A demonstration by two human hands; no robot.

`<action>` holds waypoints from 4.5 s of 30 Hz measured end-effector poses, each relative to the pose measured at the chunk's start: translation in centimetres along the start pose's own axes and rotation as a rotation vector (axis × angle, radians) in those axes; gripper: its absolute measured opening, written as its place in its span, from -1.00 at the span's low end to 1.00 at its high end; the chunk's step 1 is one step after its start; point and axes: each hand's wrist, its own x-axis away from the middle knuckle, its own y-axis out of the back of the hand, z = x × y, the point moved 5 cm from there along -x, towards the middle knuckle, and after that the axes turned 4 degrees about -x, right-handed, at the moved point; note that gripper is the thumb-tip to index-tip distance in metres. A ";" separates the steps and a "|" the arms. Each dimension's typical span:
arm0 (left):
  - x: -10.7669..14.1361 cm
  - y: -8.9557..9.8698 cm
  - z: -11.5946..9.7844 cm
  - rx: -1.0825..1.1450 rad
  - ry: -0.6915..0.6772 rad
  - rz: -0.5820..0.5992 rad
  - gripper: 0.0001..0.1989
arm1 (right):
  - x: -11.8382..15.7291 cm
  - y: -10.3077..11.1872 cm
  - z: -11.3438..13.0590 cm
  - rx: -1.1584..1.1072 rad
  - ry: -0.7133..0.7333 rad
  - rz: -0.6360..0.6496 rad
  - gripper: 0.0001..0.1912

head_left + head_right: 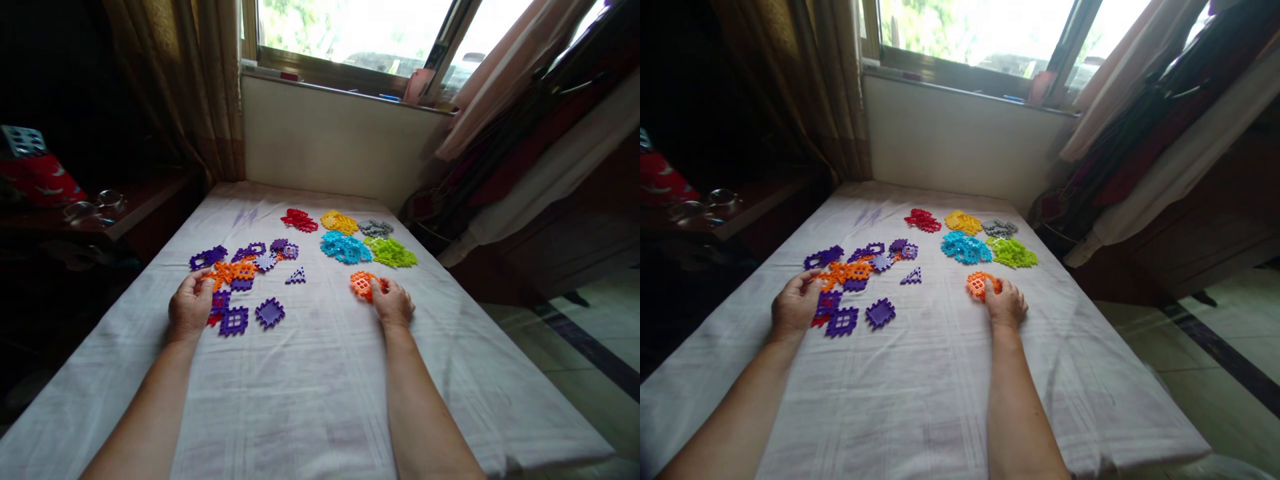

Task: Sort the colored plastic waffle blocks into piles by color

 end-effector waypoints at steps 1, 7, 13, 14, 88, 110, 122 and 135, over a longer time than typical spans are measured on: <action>0.0 0.0 0.0 0.001 -0.001 -0.004 -0.59 | 0.1 0.1 0.2 -0.002 0.014 -0.019 -0.55; -0.1 -0.1 0.1 -0.006 0.011 -0.007 -0.58 | 0.8 0.5 4.2 -0.072 0.221 -0.105 -0.64; 0.0 0.1 -0.1 0.003 0.008 -0.009 -0.59 | 4.3 -3.1 14.4 -0.087 0.672 0.223 -0.71; 0.0 0.1 -0.1 0.005 0.011 -0.008 -0.58 | 5.0 -4.0 15.9 -0.068 0.716 0.288 -0.72; 0.5 -2.4 0.1 -0.346 -0.404 0.135 -0.55 | 11.6 -10.1 26.2 0.054 0.980 0.629 -0.41; 0.9 -1.2 -1.5 -0.193 -0.228 0.182 -0.66 | 7.2 -3.3 16.3 -0.380 0.709 0.199 -0.68; 0.9 -0.9 -2.0 -0.169 -0.217 0.149 -0.70 | -4.5 0.8 -4.5 -0.432 -0.131 -0.112 -0.51; 0.9 -0.8 -1.8 -0.174 -0.198 0.151 -0.70 | -3.1 0.2 -3.0 -0.106 -0.007 -0.062 -0.65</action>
